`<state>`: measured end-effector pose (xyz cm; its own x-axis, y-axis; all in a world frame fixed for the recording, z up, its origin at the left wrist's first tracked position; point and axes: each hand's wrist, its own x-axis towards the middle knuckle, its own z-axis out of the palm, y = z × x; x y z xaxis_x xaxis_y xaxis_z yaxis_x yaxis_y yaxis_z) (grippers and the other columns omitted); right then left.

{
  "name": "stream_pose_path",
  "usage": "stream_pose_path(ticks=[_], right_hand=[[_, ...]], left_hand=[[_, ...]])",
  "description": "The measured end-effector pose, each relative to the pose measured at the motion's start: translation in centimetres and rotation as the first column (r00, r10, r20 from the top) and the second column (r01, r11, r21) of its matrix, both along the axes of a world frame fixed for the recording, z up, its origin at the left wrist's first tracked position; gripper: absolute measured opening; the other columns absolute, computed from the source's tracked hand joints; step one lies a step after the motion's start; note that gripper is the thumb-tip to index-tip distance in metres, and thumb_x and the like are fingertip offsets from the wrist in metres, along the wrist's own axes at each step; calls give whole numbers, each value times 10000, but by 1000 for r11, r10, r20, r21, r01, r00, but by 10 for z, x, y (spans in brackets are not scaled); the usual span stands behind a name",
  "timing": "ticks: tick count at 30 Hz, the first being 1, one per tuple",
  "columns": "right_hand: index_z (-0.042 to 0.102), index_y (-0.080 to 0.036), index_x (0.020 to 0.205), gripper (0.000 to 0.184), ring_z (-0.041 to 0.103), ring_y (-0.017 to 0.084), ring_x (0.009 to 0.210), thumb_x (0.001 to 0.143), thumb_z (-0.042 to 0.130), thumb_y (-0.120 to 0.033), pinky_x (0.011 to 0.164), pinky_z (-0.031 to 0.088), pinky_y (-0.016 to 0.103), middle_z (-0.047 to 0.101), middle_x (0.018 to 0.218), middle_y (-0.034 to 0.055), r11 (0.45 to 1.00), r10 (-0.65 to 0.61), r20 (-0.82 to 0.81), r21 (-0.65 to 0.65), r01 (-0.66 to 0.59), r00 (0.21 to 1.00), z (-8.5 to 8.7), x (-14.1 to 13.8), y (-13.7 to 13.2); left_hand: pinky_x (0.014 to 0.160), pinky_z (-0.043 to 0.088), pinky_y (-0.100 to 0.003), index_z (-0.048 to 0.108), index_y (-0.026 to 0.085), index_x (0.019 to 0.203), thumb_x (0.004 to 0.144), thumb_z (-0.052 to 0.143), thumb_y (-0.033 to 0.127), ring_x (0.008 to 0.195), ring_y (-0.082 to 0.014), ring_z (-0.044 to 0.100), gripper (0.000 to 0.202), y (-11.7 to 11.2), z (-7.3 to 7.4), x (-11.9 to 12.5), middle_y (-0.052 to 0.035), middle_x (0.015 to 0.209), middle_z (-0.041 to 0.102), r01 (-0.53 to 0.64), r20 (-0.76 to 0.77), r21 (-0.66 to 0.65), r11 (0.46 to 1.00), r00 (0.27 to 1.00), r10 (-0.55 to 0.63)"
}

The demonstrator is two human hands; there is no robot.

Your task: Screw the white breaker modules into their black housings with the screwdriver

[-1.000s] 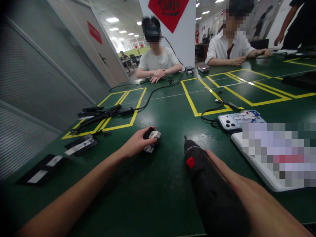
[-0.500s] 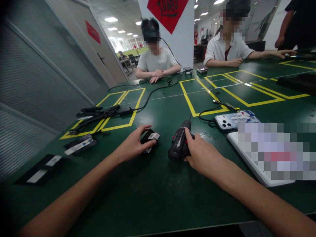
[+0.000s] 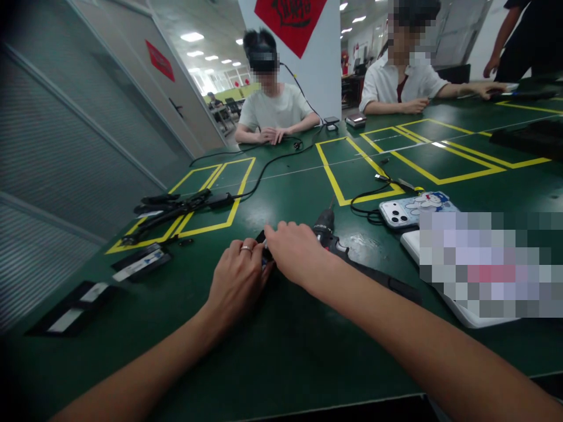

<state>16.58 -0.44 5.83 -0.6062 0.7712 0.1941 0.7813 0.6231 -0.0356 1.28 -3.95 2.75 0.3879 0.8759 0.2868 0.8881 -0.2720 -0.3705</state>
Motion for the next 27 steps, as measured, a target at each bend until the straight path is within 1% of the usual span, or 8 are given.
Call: stream_pose_path(ticks=[5, 13, 15, 18, 21, 22, 24, 27], right_hand=[[548, -142, 1157, 245, 567, 260, 814, 928, 486, -85, 689, 473, 376, 563, 915, 70, 999, 34, -60, 15, -33, 998, -27, -4, -5], [594, -164, 1078, 205, 566, 228, 801, 894, 530, -99, 684, 433, 332, 574, 890, 50, 999, -36, -112, -20, 34, 993, -23, 1, -8], [593, -166, 1114, 224, 568, 235, 801, 904, 530, -121, 686, 432, 344, 576, 880, 47, 999, -41, -118, -13, 39, 992, -25, 0, -8], [586, -159, 1166, 245, 568, 234, 796, 931, 517, -150, 687, 425, 348, 579, 871, 50, 999, -41, -112, -7, 40, 993, -27, 0, -8], [577, -155, 1203, 277, 568, 231, 793, 937, 500, -146, 696, 422, 351, 582, 872, 54, 999, -32, -119, -8, 32, 992, -27, 1, -9], [572, -153, 1216, 291, 567, 231, 795, 936, 493, -141, 702, 423, 352, 583, 878, 57, 1000, -30, -124, -9, 29, 992, -27, 2, -9], [562, -151, 1240, 313, 565, 230, 807, 937, 484, -139, 710, 423, 352, 585, 894, 63, 1000, -24, -134, -14, 22, 991, -27, 2, -9], [551, -146, 1261, 327, 562, 226, 819, 941, 487, -143, 721, 424, 349, 585, 906, 67, 1000, -20, -139, -19, 17, 990, -28, 2, -8]], left_hand=[[714, 447, -410, 553, 78, 1169, 880, 466, 286, 873, -290, 515, 367, 3, -4, 0, -155, 1010, 589, 49, 24, -6, 999, 999, -49], [770, 445, -395, 565, 125, 1098, 863, 501, 304, 929, -282, 535, 303, -8, 11, 1, -136, 1038, 607, 148, 180, 79, 986, 971, -161], [787, 442, -396, 570, 142, 1027, 855, 516, 362, 931, -282, 537, 285, -1, 20, -11, -127, 1001, 608, 118, 238, 152, 981, 959, -152], [807, 434, -404, 550, 155, 1040, 841, 519, 412, 952, -292, 543, 327, 25, 24, -39, -125, 992, 601, -49, 380, 224, 973, 924, -40], [795, 438, -389, 526, 176, 1102, 834, 510, 382, 902, -261, 567, 338, 61, 10, -74, -108, 1017, 612, -140, 583, 62, 988, 809, 78], [788, 440, -380, 523, 180, 1100, 819, 520, 367, 862, -246, 574, 337, 73, 2, -85, -94, 984, 618, -152, 660, -30, 988, 739, 133], [763, 446, -361, 513, 185, 1097, 782, 543, 323, 786, -217, 580, 346, 93, -14, -104, -64, 898, 612, -158, 806, -241, 957, 517, 288], [620, 449, -327, 484, 170, 1110, 773, 484, 276, 635, -190, 554, 354, 112, -33, -123, -28, 737, 568, -159, 838, -332, 930, 403, 368]])
